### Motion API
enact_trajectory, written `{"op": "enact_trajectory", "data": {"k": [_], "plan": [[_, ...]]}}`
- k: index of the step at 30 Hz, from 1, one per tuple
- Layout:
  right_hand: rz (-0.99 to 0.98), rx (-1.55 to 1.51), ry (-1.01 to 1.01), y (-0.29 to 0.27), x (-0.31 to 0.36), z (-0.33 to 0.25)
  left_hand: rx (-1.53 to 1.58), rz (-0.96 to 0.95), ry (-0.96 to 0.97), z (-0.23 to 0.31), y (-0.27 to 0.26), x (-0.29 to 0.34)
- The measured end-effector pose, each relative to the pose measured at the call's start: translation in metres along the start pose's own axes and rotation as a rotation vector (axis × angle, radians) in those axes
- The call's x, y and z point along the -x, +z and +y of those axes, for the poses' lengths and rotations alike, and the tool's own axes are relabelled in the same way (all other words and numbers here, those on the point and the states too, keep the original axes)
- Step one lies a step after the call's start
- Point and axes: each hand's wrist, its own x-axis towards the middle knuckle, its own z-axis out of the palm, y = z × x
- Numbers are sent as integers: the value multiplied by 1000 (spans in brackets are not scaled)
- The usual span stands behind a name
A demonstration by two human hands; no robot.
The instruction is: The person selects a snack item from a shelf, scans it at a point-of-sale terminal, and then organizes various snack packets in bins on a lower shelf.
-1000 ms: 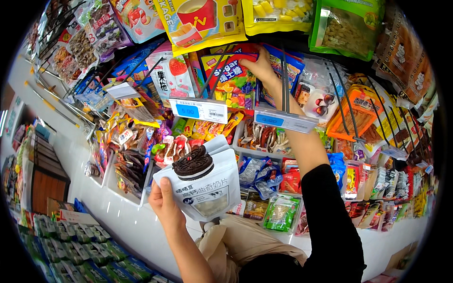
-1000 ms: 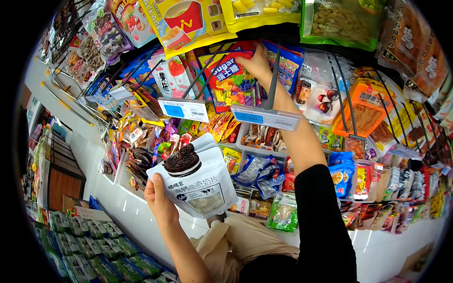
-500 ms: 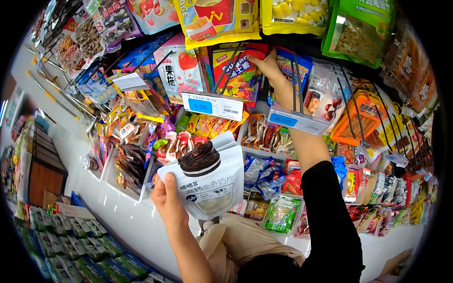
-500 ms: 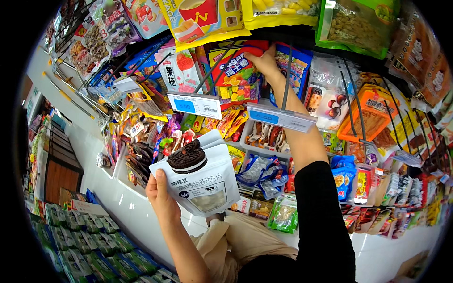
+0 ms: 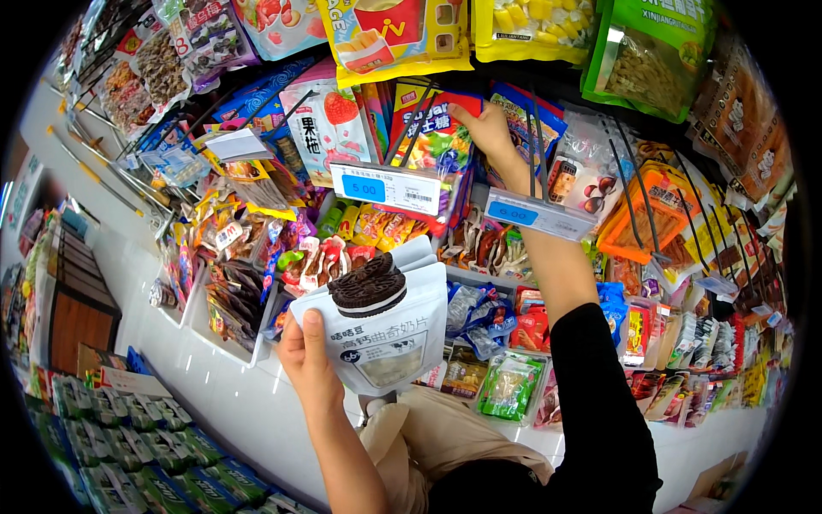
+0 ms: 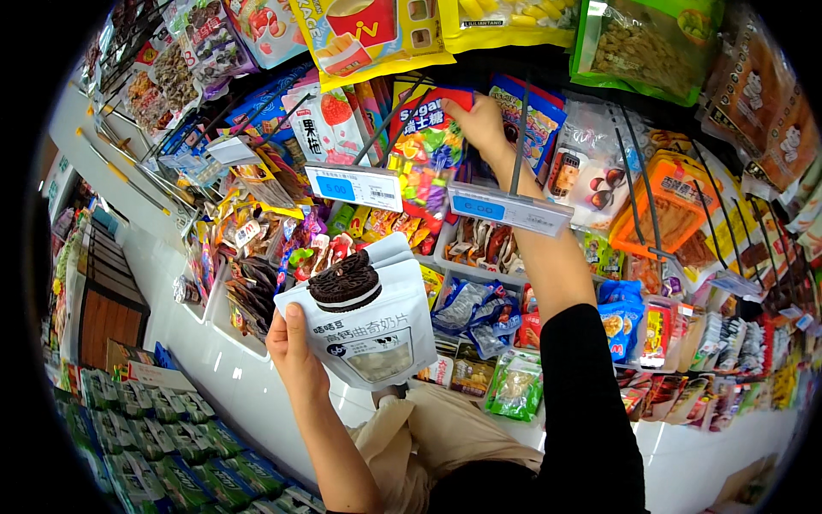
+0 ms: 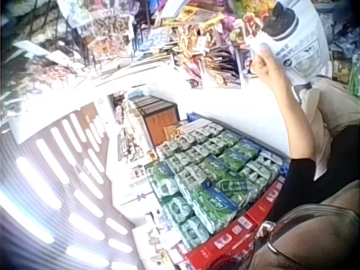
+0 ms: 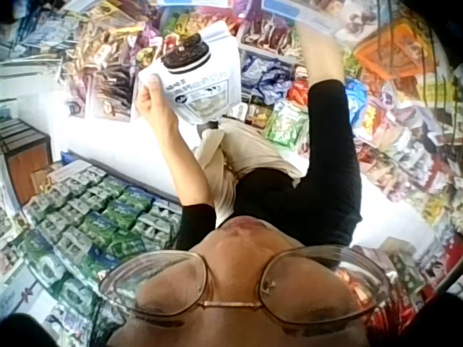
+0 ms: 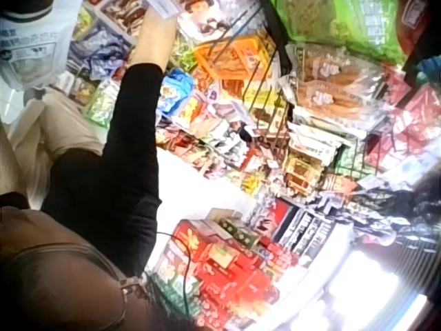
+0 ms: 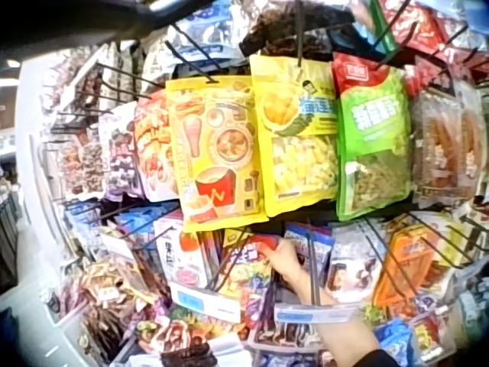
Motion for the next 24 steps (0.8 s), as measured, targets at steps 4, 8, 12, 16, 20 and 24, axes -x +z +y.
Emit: {"op": "enact_trajectory", "data": {"k": [4,8,12,16,20,24], "plan": [[77,114,-188,16,32,-2,-22,44,28,3,-8,-1],[147,116,-352,23,57,-31,-6,97,49,10,-12,-2],[-35,109,-142,17,82,-53,26,153,40,10,-20,-4],[-28,65,-130,23,108,-73,28,307,73,15,-42,-4],[-58,-208,11,30,129,-76,34,519,116,18,-65,-9],[-29,-526,208,39,152,-94,-81,621,179,32,-88,-1]]}}
